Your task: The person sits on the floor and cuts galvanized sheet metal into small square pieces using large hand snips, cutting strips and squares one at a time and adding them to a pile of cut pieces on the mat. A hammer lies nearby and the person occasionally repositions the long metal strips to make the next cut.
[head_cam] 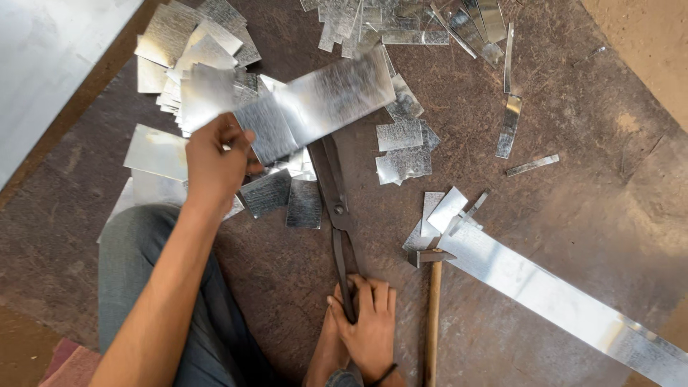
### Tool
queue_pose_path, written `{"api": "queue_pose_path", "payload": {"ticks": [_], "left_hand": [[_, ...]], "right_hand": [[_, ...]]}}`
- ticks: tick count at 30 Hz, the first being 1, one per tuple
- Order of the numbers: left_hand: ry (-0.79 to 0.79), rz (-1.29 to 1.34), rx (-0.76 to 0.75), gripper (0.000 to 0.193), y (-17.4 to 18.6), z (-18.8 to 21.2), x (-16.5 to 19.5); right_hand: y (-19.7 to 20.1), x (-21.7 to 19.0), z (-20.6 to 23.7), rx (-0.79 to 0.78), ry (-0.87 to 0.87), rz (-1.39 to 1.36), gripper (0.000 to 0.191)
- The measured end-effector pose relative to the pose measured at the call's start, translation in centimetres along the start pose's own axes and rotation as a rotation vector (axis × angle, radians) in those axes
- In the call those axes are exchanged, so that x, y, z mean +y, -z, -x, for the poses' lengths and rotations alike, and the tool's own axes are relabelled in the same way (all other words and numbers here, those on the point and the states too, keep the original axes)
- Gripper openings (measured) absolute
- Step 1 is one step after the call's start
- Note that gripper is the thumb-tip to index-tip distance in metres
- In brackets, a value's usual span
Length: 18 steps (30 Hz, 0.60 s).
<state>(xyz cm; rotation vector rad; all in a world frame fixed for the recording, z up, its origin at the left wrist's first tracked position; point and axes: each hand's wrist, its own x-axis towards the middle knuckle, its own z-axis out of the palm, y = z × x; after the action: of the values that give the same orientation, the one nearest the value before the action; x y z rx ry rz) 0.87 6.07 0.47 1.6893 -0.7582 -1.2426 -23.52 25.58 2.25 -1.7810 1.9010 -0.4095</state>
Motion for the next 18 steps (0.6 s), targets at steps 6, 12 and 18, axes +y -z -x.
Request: {"api": "queue_pose_path", "payload": {"ticks": [6,12,18], "left_hand": [[-0.187,0.033,0.071,0.008,-1.3,-2.5,0.7],[-0.108,-0.017,-0.002,0.01,-2.9,-2.6,0.1],[0.034,0.002,-0.229,0.015,-4.3,-1.5,-0.9]], "right_hand": [[0.5,2.2,-0.1,-0.11,-0.003,-0.165,0.031],[4.3,4.5,-0.8,-0.425,-0.188,-0.76,0.048],[3.8,5.4,-1.7,-0.501,-0.388,-0.829,0.055]]}}
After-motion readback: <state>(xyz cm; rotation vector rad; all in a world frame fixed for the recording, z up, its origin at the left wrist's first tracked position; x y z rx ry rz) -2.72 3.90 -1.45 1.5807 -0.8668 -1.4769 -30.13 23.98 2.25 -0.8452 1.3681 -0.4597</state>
